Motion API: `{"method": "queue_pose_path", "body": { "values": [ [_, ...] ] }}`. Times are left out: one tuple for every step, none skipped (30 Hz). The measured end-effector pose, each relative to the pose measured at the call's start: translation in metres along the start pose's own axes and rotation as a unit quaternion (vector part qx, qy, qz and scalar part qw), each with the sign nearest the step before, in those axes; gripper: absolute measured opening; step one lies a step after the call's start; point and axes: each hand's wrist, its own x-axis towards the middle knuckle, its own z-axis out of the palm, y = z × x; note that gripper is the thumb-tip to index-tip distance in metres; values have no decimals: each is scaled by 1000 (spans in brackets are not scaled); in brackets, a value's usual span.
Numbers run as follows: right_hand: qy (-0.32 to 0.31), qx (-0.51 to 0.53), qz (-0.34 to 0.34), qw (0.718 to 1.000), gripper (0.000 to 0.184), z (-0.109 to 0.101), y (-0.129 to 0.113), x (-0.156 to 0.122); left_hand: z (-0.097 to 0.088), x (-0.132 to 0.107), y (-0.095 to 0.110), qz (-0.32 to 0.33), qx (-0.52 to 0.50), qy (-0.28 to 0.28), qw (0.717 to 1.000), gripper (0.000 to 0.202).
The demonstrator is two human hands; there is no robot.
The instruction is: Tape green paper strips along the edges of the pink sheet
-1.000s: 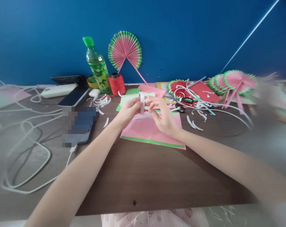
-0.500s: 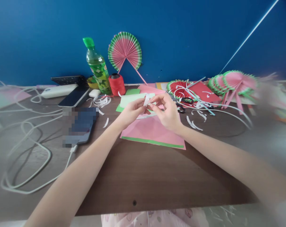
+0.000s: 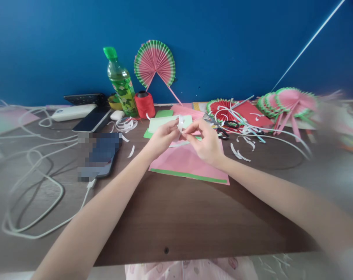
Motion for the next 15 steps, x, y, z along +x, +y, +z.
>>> {"method": "queue_pose_path", "body": {
  "values": [
    [0, -4, -5, 1000, 8, 0, -1, 0, 0, 0, 0, 2, 3, 6, 1000, 20],
    [-1, -7, -11, 1000, 8, 0, -2, -1, 0, 0, 0, 4, 4, 12, 1000, 19],
    [-6, -9, -16, 1000, 8, 0, -4, -2, -1, 0, 1, 5, 2, 17, 1000, 19],
    [-14, -9, -22, 1000, 9, 1, -6, -3, -1, 0, 0, 3, -6, 24, 1000, 18],
    [-24, -8, -28, 999, 9, 1, -9, -4, -2, 0, 0, 1, -20, 31, 999, 17],
    [-33, -8, -35, 999, 10, 1, -11, -5, -3, 0, -1, -4, -40, 41, 998, 16],
    [-42, -9, -43, 998, 11, 2, -13, -6, -4, 1, -2, -10, -63, 53, 997, 16],
    [-48, -14, -51, 997, 11, 2, -14, -7, -5, 1, -3, -17, -84, 67, 994, 16],
    [-53, -19, -61, 997, 11, 3, -15, -9, -6, 1, -3, -24, -102, 82, 991, 16],
    [-58, -22, -69, 996, 11, 3, -16, -10, -6, 2, -4, -30, -115, 98, 988, 15],
    [-64, -23, -75, 995, 11, 4, -17, -10, -7, 2, -4, -35, -123, 112, 985, 14],
    [-71, -21, -78, 994, 10, 4, -17, -11, -7, 2, -5, -40, -129, 123, 983, 13],
    [-73, -18, -77, 994, 10, 4, -18, -11, -7, 2, -4, -43, -134, 130, 982, 13],
    [-72, -16, -74, 994, 10, 4, -18, -11, -8, 2, -4, -45, -140, 133, 980, 13],
    [-67, -14, -70, 995, 11, 4, -18, -10, -8, 2, -3, -49, -147, 130, 979, 13]
  ]
}}
